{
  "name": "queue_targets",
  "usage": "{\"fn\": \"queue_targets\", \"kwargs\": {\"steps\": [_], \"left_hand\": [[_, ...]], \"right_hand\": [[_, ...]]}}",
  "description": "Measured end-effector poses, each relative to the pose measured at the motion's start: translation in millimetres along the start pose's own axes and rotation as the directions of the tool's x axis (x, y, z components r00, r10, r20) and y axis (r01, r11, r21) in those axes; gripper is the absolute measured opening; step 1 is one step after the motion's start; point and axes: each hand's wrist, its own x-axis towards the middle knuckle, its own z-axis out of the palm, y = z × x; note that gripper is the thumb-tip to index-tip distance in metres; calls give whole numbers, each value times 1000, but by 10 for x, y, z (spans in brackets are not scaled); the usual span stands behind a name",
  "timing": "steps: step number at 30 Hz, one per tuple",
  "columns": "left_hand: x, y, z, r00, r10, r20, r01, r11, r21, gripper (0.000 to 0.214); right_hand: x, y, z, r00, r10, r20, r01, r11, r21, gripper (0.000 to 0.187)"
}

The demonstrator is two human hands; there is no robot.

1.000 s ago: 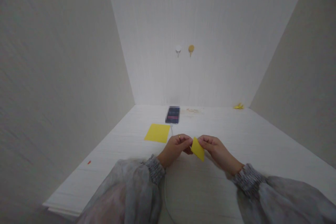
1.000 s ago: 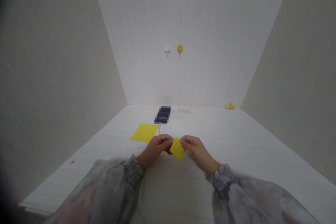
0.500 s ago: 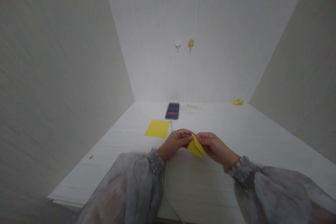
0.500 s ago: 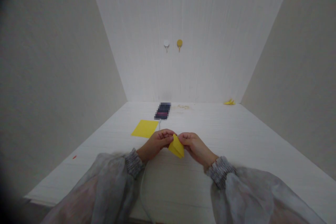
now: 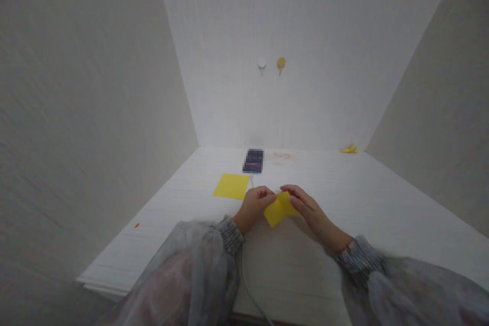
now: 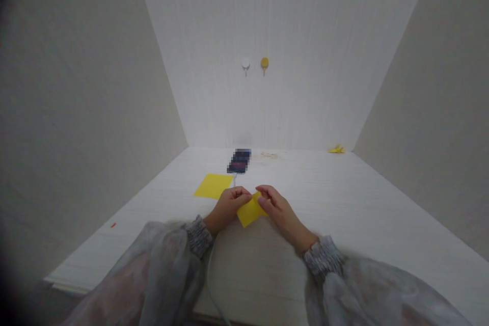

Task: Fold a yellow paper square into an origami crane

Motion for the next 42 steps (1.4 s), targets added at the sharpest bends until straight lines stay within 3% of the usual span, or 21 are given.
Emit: {"fn": "queue_targets", "kwargs": {"steps": [3,5,8,19,23,26,32,36,42], "left_hand": [[6,2,-9,999,29,-22,-26,993,119,16],[9,3,-11,999,41,-13,-39,987,157,16],[8,8,-9,1000,25,11,-27,986,163,20],[17,-46,-18,997,-35,70,31,998,60,24],[27,-79,-21,989,-84,121,89,995,-36,23],[14,-82,-23,984,-94,149,103,993,-53,25],[2,-109,-37,981,-114,159,116,993,1,26],[9,-123,-52,985,-105,140,96,993,70,23],[-17,-58,-38,983,-133,127,134,991,2,18]], "right_hand": [[-12,-34,15,998,-57,-18,51,970,-238,37],[-15,-39,14,996,-85,-40,65,931,-359,30],[-13,-29,-11,995,-90,-40,66,909,-411,20],[7,44,-47,994,66,-92,-76,990,-118,16],[15,55,-54,979,191,-77,-186,980,68,13],[13,84,-57,976,212,-55,-204,971,126,14],[-17,159,-78,992,115,-49,-117,992,-53,18],[-49,137,-112,999,-30,41,39,968,-249,19],[-57,157,-193,976,-167,139,202,935,-293,21]]}}
